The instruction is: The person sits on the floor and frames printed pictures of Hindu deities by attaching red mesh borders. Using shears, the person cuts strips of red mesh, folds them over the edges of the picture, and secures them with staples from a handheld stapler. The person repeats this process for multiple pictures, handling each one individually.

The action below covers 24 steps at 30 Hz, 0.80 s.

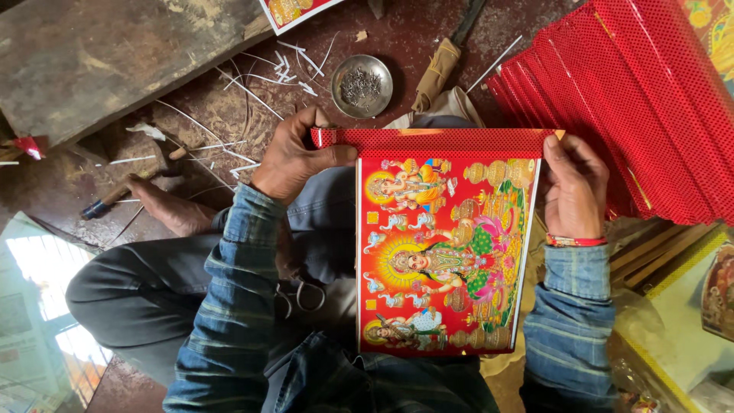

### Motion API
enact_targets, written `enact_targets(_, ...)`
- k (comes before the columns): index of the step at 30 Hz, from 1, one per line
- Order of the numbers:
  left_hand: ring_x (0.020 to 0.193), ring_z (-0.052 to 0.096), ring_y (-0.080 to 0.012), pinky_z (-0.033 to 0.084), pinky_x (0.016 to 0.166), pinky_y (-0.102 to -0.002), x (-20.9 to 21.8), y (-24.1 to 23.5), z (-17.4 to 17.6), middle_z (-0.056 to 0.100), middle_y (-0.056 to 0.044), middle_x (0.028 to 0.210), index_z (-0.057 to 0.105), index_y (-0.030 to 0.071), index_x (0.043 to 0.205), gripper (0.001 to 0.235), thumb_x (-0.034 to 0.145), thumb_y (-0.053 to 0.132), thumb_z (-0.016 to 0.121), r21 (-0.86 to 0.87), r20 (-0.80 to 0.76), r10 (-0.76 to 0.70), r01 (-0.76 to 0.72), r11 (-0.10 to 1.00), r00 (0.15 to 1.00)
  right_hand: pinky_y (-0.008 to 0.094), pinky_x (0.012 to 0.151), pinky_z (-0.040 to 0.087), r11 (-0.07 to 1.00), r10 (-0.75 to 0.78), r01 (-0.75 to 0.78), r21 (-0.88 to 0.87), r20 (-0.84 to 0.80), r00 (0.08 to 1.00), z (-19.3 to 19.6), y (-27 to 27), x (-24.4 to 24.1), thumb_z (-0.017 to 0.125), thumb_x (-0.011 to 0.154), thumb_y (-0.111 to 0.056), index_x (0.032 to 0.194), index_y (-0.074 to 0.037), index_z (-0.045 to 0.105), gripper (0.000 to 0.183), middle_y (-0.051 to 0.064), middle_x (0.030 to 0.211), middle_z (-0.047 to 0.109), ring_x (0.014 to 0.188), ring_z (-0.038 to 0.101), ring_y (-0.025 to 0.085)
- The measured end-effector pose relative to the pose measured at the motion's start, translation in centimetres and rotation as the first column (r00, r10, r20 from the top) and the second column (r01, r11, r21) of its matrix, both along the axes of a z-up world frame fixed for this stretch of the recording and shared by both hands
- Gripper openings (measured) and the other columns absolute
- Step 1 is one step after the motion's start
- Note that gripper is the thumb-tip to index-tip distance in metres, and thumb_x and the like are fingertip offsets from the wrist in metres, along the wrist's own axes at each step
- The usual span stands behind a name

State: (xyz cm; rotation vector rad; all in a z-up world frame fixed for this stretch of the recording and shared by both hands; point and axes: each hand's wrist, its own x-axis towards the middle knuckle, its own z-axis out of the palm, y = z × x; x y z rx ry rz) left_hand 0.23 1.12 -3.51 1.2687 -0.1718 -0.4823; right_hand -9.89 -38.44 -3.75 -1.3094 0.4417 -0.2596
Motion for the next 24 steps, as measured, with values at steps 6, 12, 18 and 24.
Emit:
enact_targets(6,0.086,0.072,-0.0132,0.065,0.084,-0.033,0.0,0.1,-0.1,0.069,-0.002,0.086,0.055,0.01,0.085,0.033,0.081,-0.006,0.084,-0.001,-0.009,0.004,-0.004,1.0,1.0,0.02,0.078,0.052,0.999,-0.031,0.03,-0.018,-0.036,0.999,-0.9,-0.3,0.3,0.08,0.097,-0.009,0.1,-0.006,0.075,0.006,0.0,0.096,0.072,0.084,0.064,0.006)
enact_targets(12,0.087,0.07,-0.0125,0.064,0.088,-0.034,-0.1,-0.1,-0.9,0.067,0.0,0.088,0.056,0.01,0.085,0.033,0.08,-0.008,0.083,-0.015,-0.028,0.01,-0.01,1.0,1.0,0.026,0.076,0.048,0.98,0.016,0.0,0.201,-0.077,0.997,-2.5,-0.3,-0.6,0.078,0.108,-0.024,0.108,-0.011,0.072,0.014,-0.002,0.1,0.07,0.087,0.061,0.01)
enact_targets(18,0.089,0.073,-0.0142,0.065,0.088,-0.035,-0.2,0.0,-1.6,0.066,-0.001,0.085,0.052,0.01,0.084,0.036,0.081,-0.011,0.081,-0.084,-0.076,0.017,-0.023,0.996,0.997,0.032,0.1,0.052,0.938,0.099,-0.062,0.34,-0.091,0.991,-4.0,-1.1,-0.5,0.072,0.107,-0.029,0.128,-0.013,0.066,0.028,-0.002,0.12,0.07,0.109,0.065,0.011)
enact_targets(24,0.089,0.071,-0.0126,0.063,0.088,-0.033,-0.7,0.3,-1.5,0.065,0.0,0.085,0.052,0.009,0.084,0.037,0.08,-0.013,0.08,-0.09,-0.079,0.034,-0.041,0.995,0.996,0.034,0.103,0.057,0.941,0.042,0.014,0.339,-0.158,0.987,-5.3,-1.7,-0.2,0.068,0.099,-0.031,0.142,-0.009,0.061,0.049,0.0,0.132,0.072,0.117,0.069,0.013)
